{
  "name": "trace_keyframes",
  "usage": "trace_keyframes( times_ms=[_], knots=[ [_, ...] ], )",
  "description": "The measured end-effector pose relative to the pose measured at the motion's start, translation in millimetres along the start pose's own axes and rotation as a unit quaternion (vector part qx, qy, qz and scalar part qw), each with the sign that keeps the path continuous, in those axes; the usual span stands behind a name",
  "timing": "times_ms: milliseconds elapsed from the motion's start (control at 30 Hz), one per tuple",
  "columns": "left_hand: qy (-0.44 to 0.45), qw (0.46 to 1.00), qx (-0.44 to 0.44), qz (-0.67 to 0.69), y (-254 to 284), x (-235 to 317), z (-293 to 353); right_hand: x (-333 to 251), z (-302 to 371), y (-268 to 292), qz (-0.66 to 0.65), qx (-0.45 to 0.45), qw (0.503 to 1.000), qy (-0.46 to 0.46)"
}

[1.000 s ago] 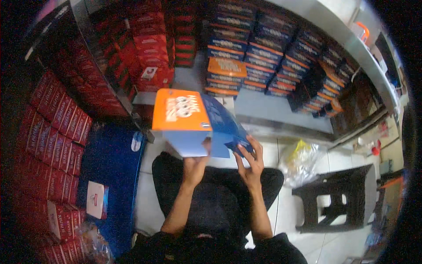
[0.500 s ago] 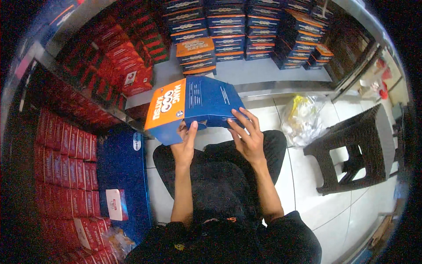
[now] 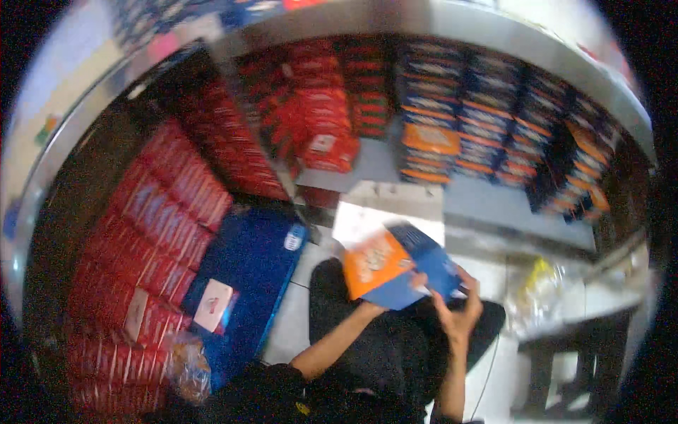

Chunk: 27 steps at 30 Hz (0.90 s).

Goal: The person assembles cardboard food boxes by folding and tucking the flaps, then places the completed boxes on a metal shelf before picking up a plastic cup and walking across the kitchen.

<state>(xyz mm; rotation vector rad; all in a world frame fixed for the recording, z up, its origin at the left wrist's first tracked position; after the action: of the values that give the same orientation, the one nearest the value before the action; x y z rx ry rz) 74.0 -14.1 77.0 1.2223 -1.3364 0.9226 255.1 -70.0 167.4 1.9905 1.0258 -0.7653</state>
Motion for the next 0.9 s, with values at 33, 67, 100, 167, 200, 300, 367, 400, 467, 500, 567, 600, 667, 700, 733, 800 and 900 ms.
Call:
trace_keyframes(
  times_ms=[33,67,100,167,200,300,367,400,467,500,567,600,667,700,733,800,900],
  knots=[
    [-0.038,0.991,-0.055,-0.114,7.9,-8.3,5.2,10.3,-0.8,12.2,-0.018,0.03,0.999,-0.032],
    [-0.131,0.964,-0.118,-0.196,4.9,12.9,15.1,15.6,-4.9,27.4,-0.077,0.066,0.991,-0.092],
    [-0.096,0.95,-0.199,-0.221,10.9,12.6,32.3,21.7,-10.1,33.8,-0.07,0.045,0.994,-0.076],
    [-0.149,0.907,-0.293,-0.263,7.0,32.2,56.4,71.3,-16.7,58.3,-0.063,0.008,0.99,-0.122],
    [-0.228,0.876,-0.302,-0.299,5.6,47.6,70.8,100.5,-13.8,56.3,-0.076,-0.021,0.979,-0.187],
    [-0.358,0.867,-0.182,-0.295,23.1,18.9,97.3,71.4,-16.6,13.9,-0.186,-0.069,0.977,-0.077],
    [-0.184,0.938,-0.185,-0.228,30.6,25.1,66.5,39.5,-16.3,10.2,-0.225,-0.064,0.972,-0.003],
    [-0.017,0.974,-0.128,-0.186,40.4,-13.4,65.8,18.9,-14.4,-3.3,-0.257,-0.079,0.963,0.029],
    [-0.019,0.974,0.094,0.206,72.4,-40.9,88.2,-56.8,29.3,-73.5,-0.019,-0.305,0.946,0.109],
    [-0.034,0.96,0.159,0.23,75.6,-26.3,82.3,-79.4,40.2,-88.2,-0.09,-0.32,0.92,0.209],
    [0.037,0.933,0.189,0.304,73.9,-12.5,74.9,-87.2,41.2,-91.4,-0.115,-0.25,0.933,0.232],
    [0.114,0.896,0.203,0.378,69.1,-15.9,79.2,-84.2,41.2,-93.6,-0.127,-0.212,0.927,0.282],
    [0.035,0.896,0.227,0.379,84.6,8.8,74.3,85.3,73.3,-157.5,-0.297,-0.29,0.868,-0.271],
    [-0.001,0.905,0.248,0.345,97.2,12.3,74.8,60.8,55.4,-149.7,-0.293,-0.265,0.908,-0.143],
    [-0.037,0.912,0.266,0.311,109.9,14.1,75.4,33.8,41.8,-138.8,-0.283,-0.232,0.93,-0.012],
    [-0.031,0.946,0.291,0.139,124.5,30.4,81.7,-10.8,26.7,-109.3,-0.246,-0.148,0.952,0.105],
    [0.126,0.945,0.297,-0.057,119.2,65.9,91.9,-109.3,19.5,-67.0,-0.398,0.032,0.915,0.057]
  ],
)
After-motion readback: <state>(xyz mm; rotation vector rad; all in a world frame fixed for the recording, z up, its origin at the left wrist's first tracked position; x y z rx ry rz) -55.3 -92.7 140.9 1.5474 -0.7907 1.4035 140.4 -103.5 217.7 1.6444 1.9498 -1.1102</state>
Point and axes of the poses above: each hand's wrist, its own z-axis away from the middle knuckle, its own y-axis out of the back of the hand, x = y × z, the point moved 10 cm from there along -z, towards the middle knuckle, and after that the axes turned 2 degrees about -y, right-handed, at the moved point
